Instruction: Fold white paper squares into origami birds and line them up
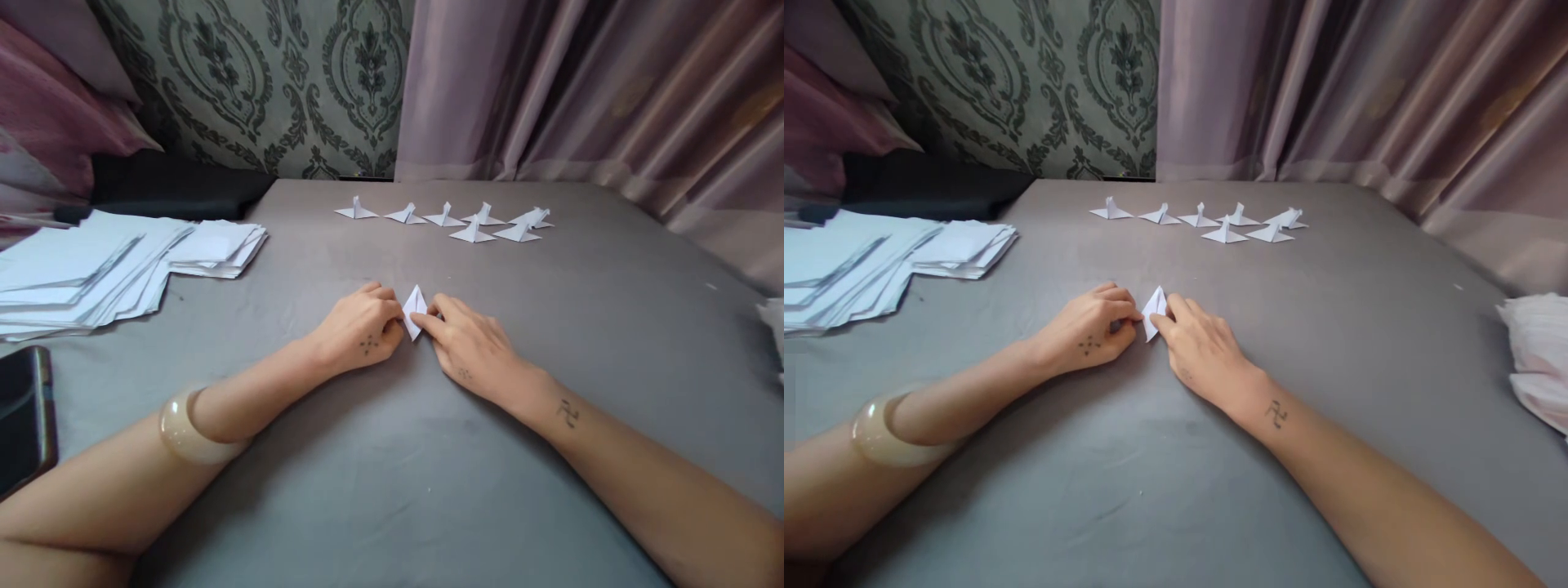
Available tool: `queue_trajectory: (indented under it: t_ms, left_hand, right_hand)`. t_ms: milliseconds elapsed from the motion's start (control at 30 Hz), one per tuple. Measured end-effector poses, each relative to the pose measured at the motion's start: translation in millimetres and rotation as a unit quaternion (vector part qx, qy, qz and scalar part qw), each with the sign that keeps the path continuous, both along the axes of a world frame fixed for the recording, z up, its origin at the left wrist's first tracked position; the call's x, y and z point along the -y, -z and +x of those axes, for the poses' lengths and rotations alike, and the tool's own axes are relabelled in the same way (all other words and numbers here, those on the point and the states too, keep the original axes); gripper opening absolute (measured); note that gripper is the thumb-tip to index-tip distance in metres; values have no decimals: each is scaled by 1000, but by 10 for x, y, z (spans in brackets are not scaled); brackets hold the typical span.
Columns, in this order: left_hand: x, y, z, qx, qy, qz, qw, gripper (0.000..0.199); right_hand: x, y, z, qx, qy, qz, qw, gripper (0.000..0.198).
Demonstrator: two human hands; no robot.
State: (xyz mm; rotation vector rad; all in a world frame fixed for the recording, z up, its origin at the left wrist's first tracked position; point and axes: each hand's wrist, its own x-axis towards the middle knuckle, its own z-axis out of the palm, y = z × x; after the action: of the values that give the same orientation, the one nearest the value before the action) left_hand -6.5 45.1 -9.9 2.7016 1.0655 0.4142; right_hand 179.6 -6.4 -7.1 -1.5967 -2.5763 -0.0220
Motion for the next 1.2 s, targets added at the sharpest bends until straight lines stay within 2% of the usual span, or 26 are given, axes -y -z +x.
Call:
queue_trajectory:
  t_ms: [100, 167, 267, 333, 433, 533, 600, 667, 767, 900, 1000, 1100, 1200]
  left_hand:
    - [-36, 15, -4, 41, -11, -19, 999, 26]
    - [-85, 28, -10, 79, -27, -57, 995, 25]
    - [-178, 52, -23, 140, -103, -162, 971, 25]
    - [-225, 73, -21, 161, -145, -200, 956, 26]
    - [-243, 109, 6, 167, -130, -179, 961, 25]
    - [-233, 139, 39, 164, -105, -158, 968, 25]
    - [-231, 150, 52, 161, -105, -168, 967, 23]
    - [-233, 153, 57, 157, -108, -180, 965, 20]
    - [-228, 151, 60, 162, -120, -191, 961, 20]
    - [-198, 146, 57, 218, -110, -238, 940, 25]
    - [-173, 132, 53, 305, -94, -310, 896, 29]
    - [-155, 99, 58, 359, -94, -348, 861, 31]
    - [-146, 72, 74, 389, -101, -355, 844, 31]
  right_hand:
    - [-11, 12, 19, -12, -2, -2, 1000, 39]
    - [-12, 12, 18, -7, -4, 2, 1000, 40]
    - [-7, -3, 6, 3, -6, 3, 1000, 40]
    - [-1, -18, 2, 0, -6, -2, 1000, 41]
    - [-8, -19, 22, -26, -10, -14, 1000, 41]
    - [-80, 36, 71, -115, 5, -30, 993, 40]
    - [-170, 103, 112, -231, 58, -31, 971, 38]
    - [-269, 176, 150, -350, 143, -38, 925, 33]
    - [-365, 244, 182, -443, 199, -86, 870, 30]
    - [-362, 182, 162, -503, 227, -156, 819, 28]
    - [-326, 65, 137, -541, 243, -200, 780, 25]
    - [-303, -12, 128, -576, 194, -249, 754, 39]
    - [-295, -7, 120, -594, 164, -256, 745, 39]
